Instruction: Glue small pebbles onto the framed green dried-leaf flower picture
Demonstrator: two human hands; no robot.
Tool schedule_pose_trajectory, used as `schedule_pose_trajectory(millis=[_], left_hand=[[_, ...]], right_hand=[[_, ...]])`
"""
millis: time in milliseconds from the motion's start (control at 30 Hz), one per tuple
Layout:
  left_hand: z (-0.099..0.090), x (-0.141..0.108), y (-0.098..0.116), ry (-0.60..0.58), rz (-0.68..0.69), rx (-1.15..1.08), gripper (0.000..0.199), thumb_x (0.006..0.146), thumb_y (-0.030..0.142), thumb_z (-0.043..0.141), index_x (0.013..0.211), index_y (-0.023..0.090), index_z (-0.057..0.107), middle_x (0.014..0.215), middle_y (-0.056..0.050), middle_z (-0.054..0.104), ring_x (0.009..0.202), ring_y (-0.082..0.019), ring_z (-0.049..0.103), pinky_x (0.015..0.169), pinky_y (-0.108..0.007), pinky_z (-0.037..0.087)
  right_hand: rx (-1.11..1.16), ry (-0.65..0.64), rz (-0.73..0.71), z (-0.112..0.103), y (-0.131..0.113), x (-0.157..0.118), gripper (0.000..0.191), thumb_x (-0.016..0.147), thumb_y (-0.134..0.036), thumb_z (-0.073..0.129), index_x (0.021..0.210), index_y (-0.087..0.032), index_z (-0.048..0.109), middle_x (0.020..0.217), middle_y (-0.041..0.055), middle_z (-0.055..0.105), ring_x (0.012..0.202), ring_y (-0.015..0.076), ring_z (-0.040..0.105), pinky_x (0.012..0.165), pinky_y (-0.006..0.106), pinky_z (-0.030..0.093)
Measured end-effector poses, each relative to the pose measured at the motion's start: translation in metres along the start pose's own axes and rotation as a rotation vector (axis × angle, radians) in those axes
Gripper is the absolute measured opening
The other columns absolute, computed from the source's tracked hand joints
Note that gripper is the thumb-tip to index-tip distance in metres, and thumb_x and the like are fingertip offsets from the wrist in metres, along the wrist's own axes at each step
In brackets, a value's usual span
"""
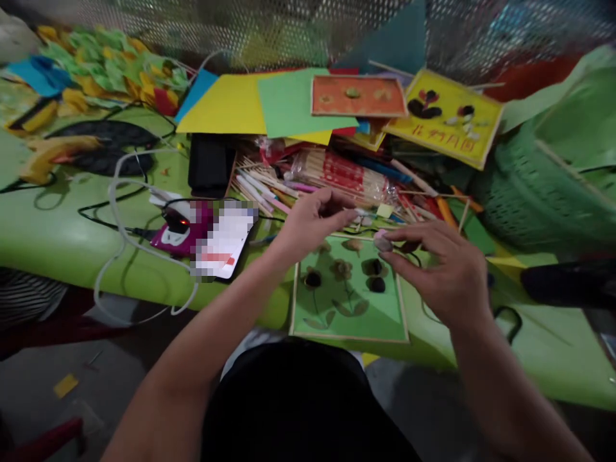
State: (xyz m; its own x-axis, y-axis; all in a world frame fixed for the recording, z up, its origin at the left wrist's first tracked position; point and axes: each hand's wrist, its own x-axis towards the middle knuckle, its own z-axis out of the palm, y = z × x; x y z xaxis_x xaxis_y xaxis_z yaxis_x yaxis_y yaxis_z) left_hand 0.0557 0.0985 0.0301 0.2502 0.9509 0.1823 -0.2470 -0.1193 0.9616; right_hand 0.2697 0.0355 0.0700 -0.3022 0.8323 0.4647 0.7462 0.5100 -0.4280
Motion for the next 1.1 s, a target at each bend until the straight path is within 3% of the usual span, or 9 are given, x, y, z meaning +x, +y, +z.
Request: schedule_pose_trajectory(millis=[133, 367, 633, 833, 1100], left_hand=[[-0.003, 0.002, 0.001, 0.049, 0.019, -0.037, 0.025, 0.080, 0.036, 0.077, 0.089, 0.015, 0.065, 0.079, -0.001, 0.066, 0.069, -0.008, 0.061, 0.065, -0.021, 0.048], [0.000, 0.001, 0.001, 0.054, 0.069, 0.035, 0.011, 0.082, 0.021, 0.073, 0.084, 0.015, 0.064, 0.074, 0.000, 0.064, 0.067, -0.009, 0.060, 0.064, -0.023, 0.049], [0.003, -0.002, 0.009, 0.123, -0.053, -0.083, 0.010, 0.077, 0.013, 0.074, 0.081, 0.015, 0.065, 0.073, 0.000, 0.060, 0.076, -0.014, 0.064, 0.063, -0.023, 0.048], [0.003, -0.001, 0.010, 0.081, -0.046, -0.079, 0.011, 0.077, 0.015, 0.075, 0.079, 0.015, 0.064, 0.072, 0.000, 0.062, 0.078, -0.014, 0.065, 0.062, -0.022, 0.047], [0.003, 0.000, 0.007, 0.157, -0.019, -0.051, 0.014, 0.078, 0.020, 0.076, 0.080, 0.017, 0.063, 0.072, 0.002, 0.062, 0.074, -0.012, 0.066, 0.062, -0.022, 0.049]], right_hand=[[0.011, -0.048, 0.087, 0.000, -0.018, -0.038, 0.015, 0.083, -0.027, 0.076, 0.097, -0.028, 0.072, 0.094, 0.0041, 0.066, 0.090, 0.0216, 0.064, 0.078, 0.037, 0.053], [0.024, -0.096, 0.123, 0.030, -0.033, -0.084, 0.013, 0.083, -0.028, 0.075, 0.096, -0.026, 0.073, 0.091, 0.0032, 0.062, 0.085, 0.0192, 0.062, 0.073, 0.033, 0.053], [0.015, -0.174, 0.169, 0.041, -0.030, -0.097, 0.016, 0.085, -0.031, 0.073, 0.100, -0.028, 0.073, 0.093, 0.0052, 0.061, 0.089, 0.0227, 0.063, 0.076, 0.039, 0.055], [0.014, -0.177, 0.176, 0.044, -0.028, -0.101, 0.016, 0.085, -0.030, 0.073, 0.101, -0.027, 0.072, 0.097, 0.0057, 0.061, 0.092, 0.0230, 0.062, 0.080, 0.041, 0.054], [0.033, -0.219, 0.172, 0.041, -0.027, -0.100, 0.021, 0.085, -0.032, 0.073, 0.106, -0.027, 0.070, 0.100, 0.0064, 0.062, 0.096, 0.0234, 0.063, 0.082, 0.041, 0.055]])
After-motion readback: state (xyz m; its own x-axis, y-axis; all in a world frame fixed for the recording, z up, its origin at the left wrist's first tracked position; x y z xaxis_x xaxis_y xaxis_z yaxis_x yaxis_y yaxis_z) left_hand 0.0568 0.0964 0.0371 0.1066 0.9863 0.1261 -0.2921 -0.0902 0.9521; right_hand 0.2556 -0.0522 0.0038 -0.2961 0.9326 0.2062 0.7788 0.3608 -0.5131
